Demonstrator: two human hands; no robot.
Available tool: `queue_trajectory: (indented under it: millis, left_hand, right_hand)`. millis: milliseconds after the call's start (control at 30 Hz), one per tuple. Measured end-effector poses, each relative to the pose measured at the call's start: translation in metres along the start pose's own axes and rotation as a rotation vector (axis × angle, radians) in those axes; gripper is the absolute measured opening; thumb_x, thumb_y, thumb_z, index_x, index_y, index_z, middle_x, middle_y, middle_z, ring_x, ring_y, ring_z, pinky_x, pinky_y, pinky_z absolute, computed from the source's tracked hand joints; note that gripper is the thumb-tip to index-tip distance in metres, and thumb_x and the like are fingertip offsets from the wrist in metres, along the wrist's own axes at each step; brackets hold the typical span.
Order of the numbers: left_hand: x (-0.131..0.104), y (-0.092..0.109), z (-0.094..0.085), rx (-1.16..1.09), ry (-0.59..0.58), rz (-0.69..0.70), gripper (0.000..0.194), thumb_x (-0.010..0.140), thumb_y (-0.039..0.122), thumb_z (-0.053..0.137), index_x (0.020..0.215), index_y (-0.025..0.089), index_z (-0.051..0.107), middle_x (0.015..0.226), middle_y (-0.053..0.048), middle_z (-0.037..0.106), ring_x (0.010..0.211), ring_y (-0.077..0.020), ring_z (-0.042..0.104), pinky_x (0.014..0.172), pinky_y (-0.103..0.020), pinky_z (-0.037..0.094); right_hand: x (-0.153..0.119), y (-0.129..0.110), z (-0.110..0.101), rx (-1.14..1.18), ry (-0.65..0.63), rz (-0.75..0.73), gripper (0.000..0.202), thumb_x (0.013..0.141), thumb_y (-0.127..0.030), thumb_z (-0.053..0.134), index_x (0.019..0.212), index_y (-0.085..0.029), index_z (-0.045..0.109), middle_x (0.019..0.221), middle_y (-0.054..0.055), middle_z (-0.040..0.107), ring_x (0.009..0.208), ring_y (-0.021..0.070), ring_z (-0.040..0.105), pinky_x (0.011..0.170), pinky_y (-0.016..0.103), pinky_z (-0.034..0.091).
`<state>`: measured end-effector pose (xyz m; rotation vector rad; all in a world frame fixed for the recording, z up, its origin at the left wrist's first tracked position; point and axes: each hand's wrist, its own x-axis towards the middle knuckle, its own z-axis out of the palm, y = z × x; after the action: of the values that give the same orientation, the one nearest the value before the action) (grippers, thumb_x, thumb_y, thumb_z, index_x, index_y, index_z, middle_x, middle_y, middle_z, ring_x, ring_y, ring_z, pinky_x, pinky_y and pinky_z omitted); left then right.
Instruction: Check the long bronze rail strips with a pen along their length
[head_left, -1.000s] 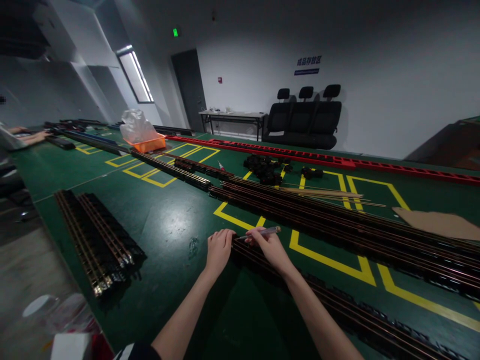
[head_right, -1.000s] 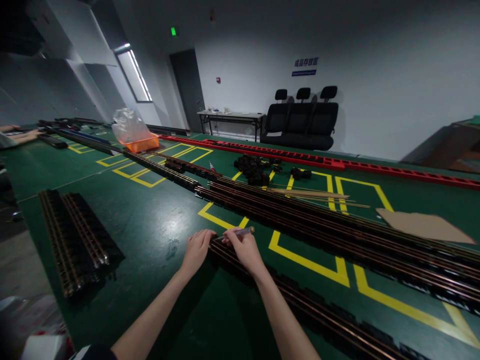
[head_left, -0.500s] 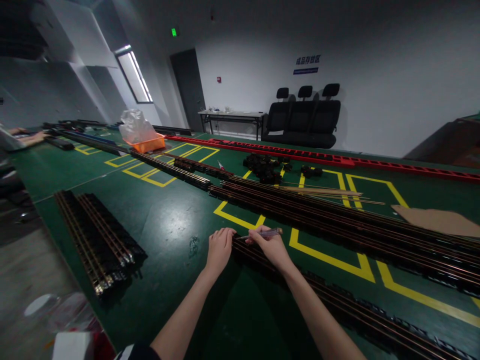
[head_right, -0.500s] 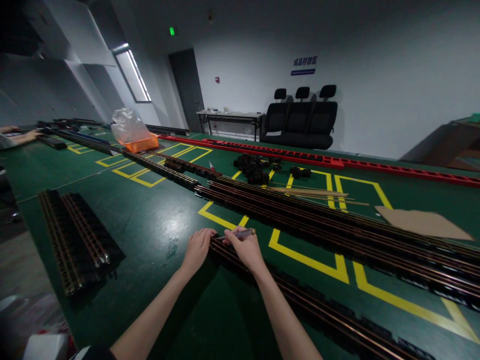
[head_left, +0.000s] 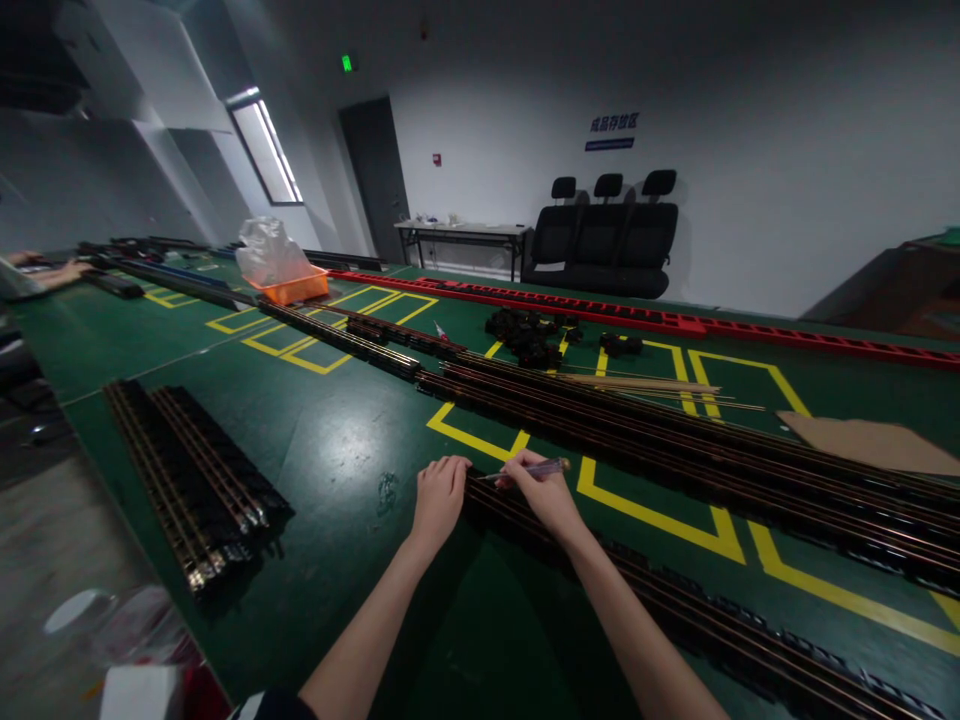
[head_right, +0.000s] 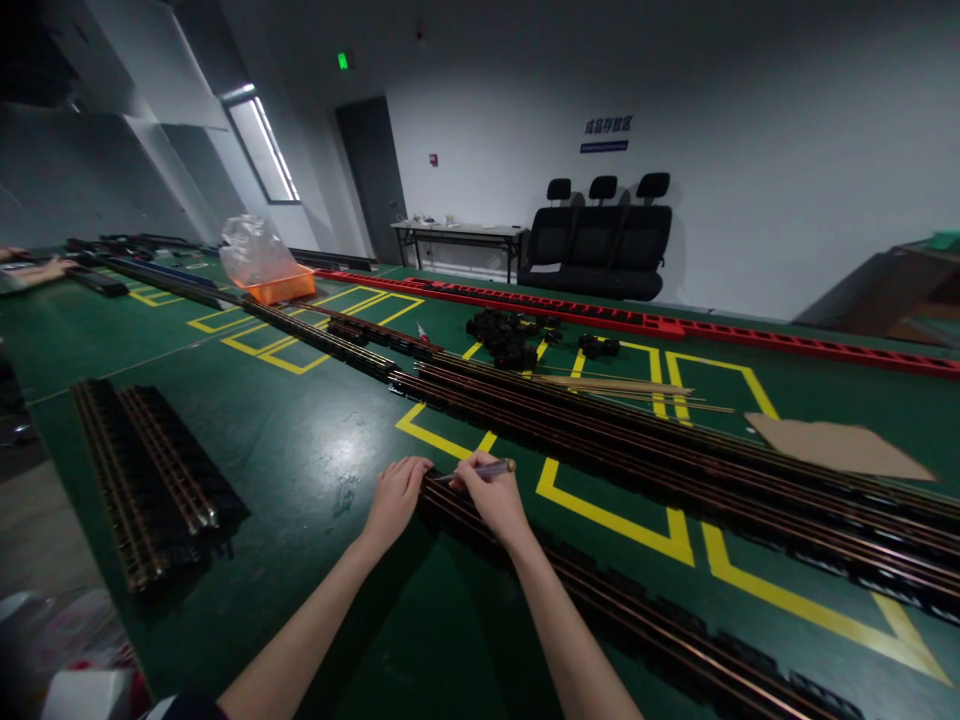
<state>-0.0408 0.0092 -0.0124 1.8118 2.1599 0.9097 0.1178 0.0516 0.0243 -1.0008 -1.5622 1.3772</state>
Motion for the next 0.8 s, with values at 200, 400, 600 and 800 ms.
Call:
queue_trajectory:
  millis: [200, 400, 600, 800]
  left_hand:
    - [-0.001, -0.001, 0.001, -0.001, 0.008, 0.003, 0.032, 0.094, 0.022, 0.028, 0.091, 0.022, 0.061, 0.094, -0.002, 0.066, 0.092, -0.0194, 0.057, 0.082, -0.035, 0.038]
    - [-0.001, 0.002, 0.0, 0.019, -0.006, 0.013, 0.032, 0.095, 0.022, 0.029, 0.093, 0.022, 0.06, 0.094, -0.002, 0.065, 0.093, -0.0195, 0.057, 0.084, -0.036, 0.037]
    - [-0.001, 0.003, 0.0, 0.036, -0.012, 0.028, 0.027, 0.094, 0.024, 0.033, 0.095, 0.02, 0.06, 0.097, -0.003, 0.064, 0.095, -0.0206, 0.056, 0.085, -0.038, 0.038]
    - [-0.004, 0.007, -0.001, 0.047, -0.005, 0.069, 0.023, 0.093, 0.026, 0.037, 0.097, 0.02, 0.059, 0.099, -0.004, 0.064, 0.095, -0.0214, 0.055, 0.085, -0.04, 0.039]
  right_hand:
    - [-0.001, -0.003, 0.0, 0.007, 0.015, 0.028, 0.019, 0.073, -0.031, 0.055, 0.058, -0.019, 0.055, 0.058, 0.001, 0.062, 0.062, 0.0172, 0.06, 0.066, 0.03, 0.045]
    - [0.0, 0.002, -0.001, 0.021, 0.001, 0.033, 0.022, 0.073, -0.036, 0.056, 0.06, -0.019, 0.058, 0.06, 0.002, 0.064, 0.063, 0.0176, 0.061, 0.068, 0.031, 0.045]
    - [-0.002, 0.0, -0.003, 0.026, -0.006, 0.039, 0.019, 0.073, -0.033, 0.056, 0.06, -0.019, 0.057, 0.06, 0.002, 0.064, 0.064, 0.0181, 0.062, 0.069, 0.031, 0.046]
    - [-0.007, -0.001, -0.01, 0.015, 0.009, 0.055, 0.017, 0.073, -0.031, 0.054, 0.061, -0.019, 0.057, 0.06, 0.001, 0.064, 0.064, 0.0182, 0.063, 0.069, 0.031, 0.046]
